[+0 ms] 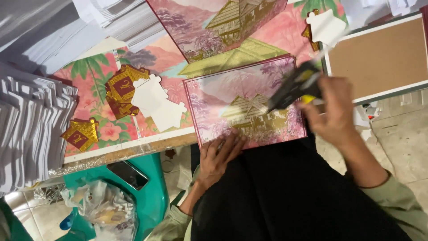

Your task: The person repeatedly applies hot glue to the back of small gold house-shaped cutouts and presses them onto the center of pink cards with a printed house scene. The person handles the cards and cutouts one at a time, using a hot glue gun throughout the clip.

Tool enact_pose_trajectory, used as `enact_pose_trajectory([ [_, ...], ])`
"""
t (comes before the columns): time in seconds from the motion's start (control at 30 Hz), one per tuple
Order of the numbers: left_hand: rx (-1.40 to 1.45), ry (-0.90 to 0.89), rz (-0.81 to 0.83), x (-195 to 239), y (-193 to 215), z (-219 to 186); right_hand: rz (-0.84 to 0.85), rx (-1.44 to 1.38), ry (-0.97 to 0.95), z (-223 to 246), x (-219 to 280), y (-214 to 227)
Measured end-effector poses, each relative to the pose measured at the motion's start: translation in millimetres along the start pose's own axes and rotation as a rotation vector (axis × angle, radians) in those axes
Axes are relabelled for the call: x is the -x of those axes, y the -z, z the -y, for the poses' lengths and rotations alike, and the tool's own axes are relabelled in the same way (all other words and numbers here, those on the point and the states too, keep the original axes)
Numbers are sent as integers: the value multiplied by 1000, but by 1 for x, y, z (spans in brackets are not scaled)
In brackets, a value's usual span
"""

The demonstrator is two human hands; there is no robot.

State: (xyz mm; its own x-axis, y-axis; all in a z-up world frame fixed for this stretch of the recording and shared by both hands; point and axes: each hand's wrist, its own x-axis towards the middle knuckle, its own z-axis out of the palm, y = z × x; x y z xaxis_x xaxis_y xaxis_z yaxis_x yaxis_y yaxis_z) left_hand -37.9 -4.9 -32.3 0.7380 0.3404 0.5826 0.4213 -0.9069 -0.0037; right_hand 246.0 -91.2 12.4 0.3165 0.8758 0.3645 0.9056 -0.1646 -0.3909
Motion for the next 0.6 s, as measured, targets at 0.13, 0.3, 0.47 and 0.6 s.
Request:
enact_pose_trajectory([
  [0.13, -26, 69, -47, -1, -5, -4, -151, -140, 318, 15, -6, -39],
  [0.3, -21, 85, -72, -7, 0, -3, -164, -111, 430, 30, -21, -45],
  [0.47, -24, 89, -80, -8, -3, -1, -203, -92, 427, 11, -22, -68],
  [0.6, 93, 173, -70, -14, 4, -4, -202, -77, 425, 8, -25, -59],
])
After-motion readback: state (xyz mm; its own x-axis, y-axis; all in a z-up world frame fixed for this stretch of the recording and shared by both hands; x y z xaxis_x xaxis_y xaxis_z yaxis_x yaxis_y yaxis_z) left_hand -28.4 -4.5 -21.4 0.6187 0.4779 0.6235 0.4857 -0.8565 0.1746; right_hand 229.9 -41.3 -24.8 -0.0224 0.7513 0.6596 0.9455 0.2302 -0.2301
